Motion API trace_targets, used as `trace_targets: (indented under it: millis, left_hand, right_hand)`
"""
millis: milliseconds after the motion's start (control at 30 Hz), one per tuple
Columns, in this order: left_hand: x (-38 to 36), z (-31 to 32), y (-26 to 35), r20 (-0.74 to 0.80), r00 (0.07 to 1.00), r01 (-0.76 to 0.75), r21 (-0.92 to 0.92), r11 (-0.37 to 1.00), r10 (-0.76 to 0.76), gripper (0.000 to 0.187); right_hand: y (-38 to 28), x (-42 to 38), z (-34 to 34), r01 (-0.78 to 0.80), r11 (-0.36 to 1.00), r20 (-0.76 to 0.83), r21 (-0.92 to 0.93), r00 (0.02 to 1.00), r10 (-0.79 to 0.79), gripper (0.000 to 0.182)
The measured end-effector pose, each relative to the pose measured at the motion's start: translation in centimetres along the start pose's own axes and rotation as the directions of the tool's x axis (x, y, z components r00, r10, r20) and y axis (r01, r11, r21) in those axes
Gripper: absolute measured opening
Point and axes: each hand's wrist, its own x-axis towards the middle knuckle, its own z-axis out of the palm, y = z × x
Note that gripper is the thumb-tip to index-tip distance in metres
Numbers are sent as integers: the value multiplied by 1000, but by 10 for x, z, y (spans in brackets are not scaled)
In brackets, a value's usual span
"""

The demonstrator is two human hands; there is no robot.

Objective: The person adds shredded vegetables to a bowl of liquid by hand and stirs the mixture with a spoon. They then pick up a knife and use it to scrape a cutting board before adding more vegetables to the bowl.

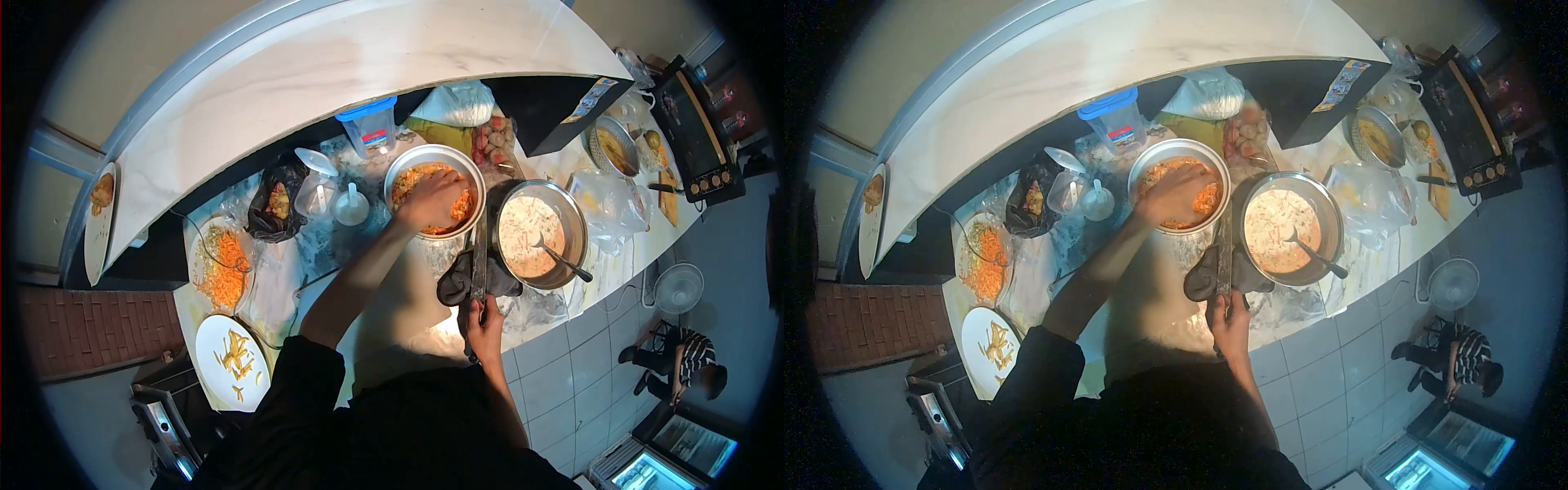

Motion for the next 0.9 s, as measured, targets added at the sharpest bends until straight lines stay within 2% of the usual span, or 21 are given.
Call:
trace_targets:
  millis: [33, 67, 133, 367, 433, 467, 533, 667, 733, 767, 833, 900]
  left_hand:
    - [-1, 2, 0, -88, 995, -55, -4, 998, 54, 61]
    - [0, 3, -1, -90, 995, -54, -3, 999, 54, 61]
    - [1, 2, -3, 25, 999, -25, -28, 999, 26, 56]
    - [1, 2, -18, 103, 995, 24, -125, 992, -11, 44]
    - [-1, 0, -22, 67, 996, 65, -147, 987, -55, 47]
    - [-2, -3, -25, 70, 996, 63, -147, 987, -53, 47]
    - [-1, -8, -32, -128, 984, -134, -73, 988, 124, 62]
    - [1, -10, -37, -149, 981, -134, -86, 987, 120, 71]
    - [6, -9, -32, 4, 996, -91, -99, 991, 92, 75]
    - [6, -7, -27, 3, 996, -89, -99, 991, 90, 75]
    - [6, -2, -17, 106, 994, 4, -25, 1000, -1, 77]
    - [6, 2, -20, 118, 993, 23, -80, 997, -14, 81]
  right_hand:
    - [4, 0, 1, 2, 1000, 2, -1, 1000, -2, 16]
    - [9, 1, 2, 46, 999, -22, -27, 999, -47, 15]
    - [13, 0, 3, 87, 995, -44, -52, 995, -89, 15]
    - [7, 1, 2, 73, 997, -50, -32, 996, -74, 15]
    - [3, 0, 0, 70, 997, -49, -28, 996, -71, 15]
    - [0, -1, -3, 11, 999, -23, -54, 1000, -12, 17]
    - [-1, -1, -4, -45, 996, -2, -80, 999, 45, 21]
    - [5, -1, -2, -58, 998, -26, -30, 998, 57, 21]
    - [4, -1, -1, -64, 998, -30, -4, 998, 64, 21]
    - [1, -1, -3, -55, 998, -20, -41, 998, 55, 22]
    - [0, 1, -3, -45, 996, -8, -78, 999, 44, 22]
    - [1, 1, 0, 59, 996, -61, -59, 996, -63, 14]
